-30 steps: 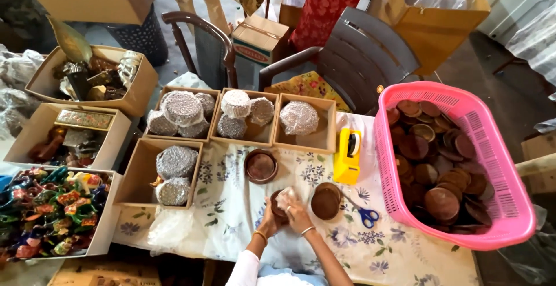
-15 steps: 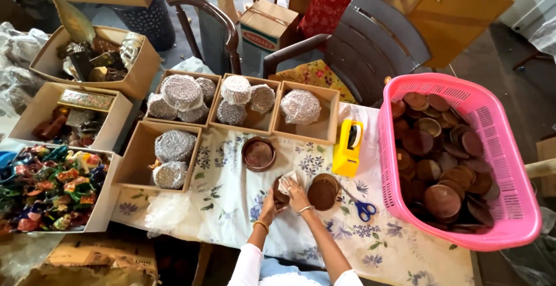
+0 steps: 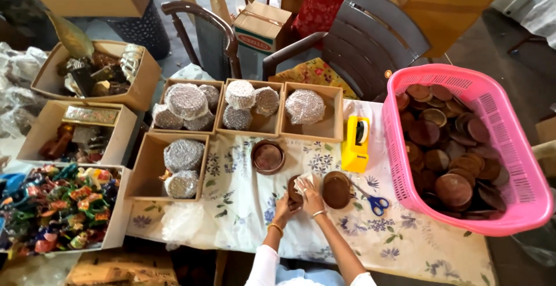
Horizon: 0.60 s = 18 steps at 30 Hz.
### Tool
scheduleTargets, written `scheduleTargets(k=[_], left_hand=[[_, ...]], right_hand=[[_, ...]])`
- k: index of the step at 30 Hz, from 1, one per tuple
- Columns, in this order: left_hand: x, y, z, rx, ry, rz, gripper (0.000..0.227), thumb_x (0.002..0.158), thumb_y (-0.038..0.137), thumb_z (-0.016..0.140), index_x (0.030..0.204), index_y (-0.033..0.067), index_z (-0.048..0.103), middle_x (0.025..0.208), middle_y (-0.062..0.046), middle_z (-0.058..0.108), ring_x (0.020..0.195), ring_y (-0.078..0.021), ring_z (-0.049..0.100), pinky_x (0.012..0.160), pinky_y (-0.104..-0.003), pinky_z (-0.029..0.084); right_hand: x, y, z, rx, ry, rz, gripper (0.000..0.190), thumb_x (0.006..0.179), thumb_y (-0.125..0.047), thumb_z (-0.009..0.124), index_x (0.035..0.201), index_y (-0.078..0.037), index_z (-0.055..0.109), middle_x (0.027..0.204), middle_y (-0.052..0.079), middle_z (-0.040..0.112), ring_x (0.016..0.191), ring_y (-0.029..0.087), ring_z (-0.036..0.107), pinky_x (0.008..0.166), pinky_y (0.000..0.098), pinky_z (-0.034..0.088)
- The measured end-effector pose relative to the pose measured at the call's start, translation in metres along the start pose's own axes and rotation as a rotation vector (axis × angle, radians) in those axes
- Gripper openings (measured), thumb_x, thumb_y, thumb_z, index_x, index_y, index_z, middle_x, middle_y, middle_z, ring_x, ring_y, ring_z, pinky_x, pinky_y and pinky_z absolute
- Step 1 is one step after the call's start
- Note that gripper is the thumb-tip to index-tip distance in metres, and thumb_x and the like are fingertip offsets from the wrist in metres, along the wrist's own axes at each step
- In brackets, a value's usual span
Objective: The recorder uses a cloth to wipe and clean small brown clay discs at a workshop table.
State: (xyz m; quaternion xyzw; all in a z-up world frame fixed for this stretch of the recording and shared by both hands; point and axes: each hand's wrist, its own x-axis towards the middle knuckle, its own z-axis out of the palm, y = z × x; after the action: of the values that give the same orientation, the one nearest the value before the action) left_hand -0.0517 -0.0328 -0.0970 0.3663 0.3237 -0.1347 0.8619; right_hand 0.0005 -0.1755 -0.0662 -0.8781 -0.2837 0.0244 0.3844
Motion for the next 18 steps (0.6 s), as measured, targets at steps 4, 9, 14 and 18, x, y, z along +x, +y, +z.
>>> scheduleTargets(k=[4, 9, 14, 18], left_hand=[[0.0, -0.007, -0.008, -0.104, -0.015, 0.188, 0.049, 0.105, 0.053, 0.056, 0.105, 0.0039, 0.063, 0.078, -0.003, 0.061, 0.061, -0.0155, 0.059, 0.05, -0.032, 0.047], [-0.001, -0.014, -0.009, -0.146, 0.105, 0.179, 0.043, 0.098, 0.048, 0.061, 0.101, 0.0058, 0.071, 0.076, 0.0, 0.066, 0.058, -0.0108, 0.057, 0.05, -0.027, 0.044], [0.006, -0.014, -0.014, -0.156, 0.044, 0.178, 0.045, 0.1, 0.049, 0.063, 0.1, 0.0042, 0.068, 0.077, -0.002, 0.065, 0.061, -0.014, 0.062, 0.052, -0.029, 0.047], [0.003, -0.006, -0.013, -0.119, 0.092, 0.129, 0.049, 0.099, 0.051, 0.054, 0.106, 0.0055, 0.07, 0.087, -0.004, 0.072, 0.07, -0.0154, 0.069, 0.06, -0.032, 0.057]], right_hand=[[-0.012, -0.042, 0.022, -0.223, 0.107, -0.06, 0.059, 0.096, -0.006, 0.049, 0.153, -0.018, 0.048, 0.155, 0.01, 0.049, 0.148, 0.029, 0.04, 0.124, 0.0551, 0.027], [-0.021, -0.058, 0.012, -0.024, -0.024, 0.005, 0.062, 0.093, -0.003, 0.048, 0.153, -0.019, 0.048, 0.161, 0.009, 0.043, 0.15, 0.03, 0.037, 0.12, 0.0552, 0.025], [0.012, -0.056, 0.004, -0.261, -0.128, 0.127, 0.062, 0.093, -0.007, 0.048, 0.151, -0.027, 0.051, 0.16, 0.004, 0.043, 0.149, 0.025, 0.038, 0.119, 0.056, 0.029], [0.019, -0.048, 0.045, -0.298, -0.037, 0.24, 0.056, 0.093, -0.013, 0.05, 0.149, -0.02, 0.053, 0.159, 0.009, 0.044, 0.149, 0.03, 0.034, 0.117, 0.0591, 0.032]])
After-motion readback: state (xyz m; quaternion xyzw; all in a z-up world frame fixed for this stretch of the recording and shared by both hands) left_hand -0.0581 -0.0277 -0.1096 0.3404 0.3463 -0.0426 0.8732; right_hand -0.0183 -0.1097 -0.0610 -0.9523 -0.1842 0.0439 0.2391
